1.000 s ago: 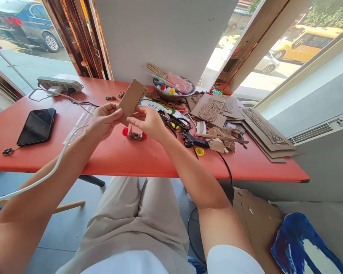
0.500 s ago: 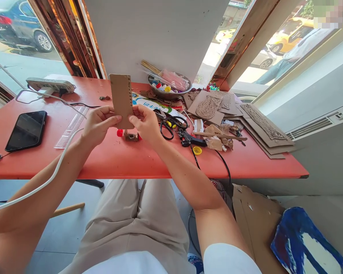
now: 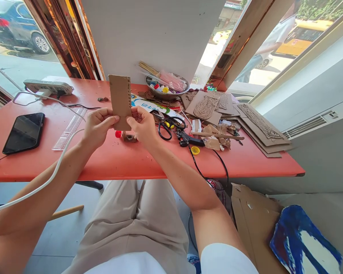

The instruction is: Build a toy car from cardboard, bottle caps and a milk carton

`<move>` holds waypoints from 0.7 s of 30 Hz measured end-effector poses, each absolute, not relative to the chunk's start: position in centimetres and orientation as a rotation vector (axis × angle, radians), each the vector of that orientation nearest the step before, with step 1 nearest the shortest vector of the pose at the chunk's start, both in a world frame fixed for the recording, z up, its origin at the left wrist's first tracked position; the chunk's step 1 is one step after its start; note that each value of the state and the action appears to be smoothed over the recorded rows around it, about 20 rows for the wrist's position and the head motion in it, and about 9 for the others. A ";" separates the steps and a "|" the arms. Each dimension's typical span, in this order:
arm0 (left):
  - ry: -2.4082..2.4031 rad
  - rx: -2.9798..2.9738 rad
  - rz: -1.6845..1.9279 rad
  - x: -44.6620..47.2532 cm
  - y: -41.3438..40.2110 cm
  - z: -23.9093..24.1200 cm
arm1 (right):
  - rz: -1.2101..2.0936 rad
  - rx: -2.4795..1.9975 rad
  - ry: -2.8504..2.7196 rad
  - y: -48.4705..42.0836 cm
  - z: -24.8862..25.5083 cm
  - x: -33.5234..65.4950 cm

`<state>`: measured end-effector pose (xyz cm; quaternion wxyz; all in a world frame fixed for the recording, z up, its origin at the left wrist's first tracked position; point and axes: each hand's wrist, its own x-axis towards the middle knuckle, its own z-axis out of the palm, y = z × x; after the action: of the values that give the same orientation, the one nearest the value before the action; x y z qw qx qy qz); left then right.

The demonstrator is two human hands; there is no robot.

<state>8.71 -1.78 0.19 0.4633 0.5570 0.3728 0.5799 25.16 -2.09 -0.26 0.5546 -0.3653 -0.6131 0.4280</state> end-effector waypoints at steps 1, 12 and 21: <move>0.910 1.373 1.430 8.7 -1.8 0.2 | 1.015 -0.856 -1.449 -2.1 -0.3 25.2; 0.864 1.382 1.456 9.1 -1.6 -0.1 | 1.049 -0.872 -1.353 -2.1 -0.3 24.6; 0.862 1.380 1.480 9.1 -1.6 -0.1 | 1.000 -0.869 -1.389 -2.6 0.2 24.5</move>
<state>9.12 -1.61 -0.11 0.4539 0.5589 0.3492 0.5997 24.51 -2.55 0.18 0.5737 -0.3708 -0.5928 0.4265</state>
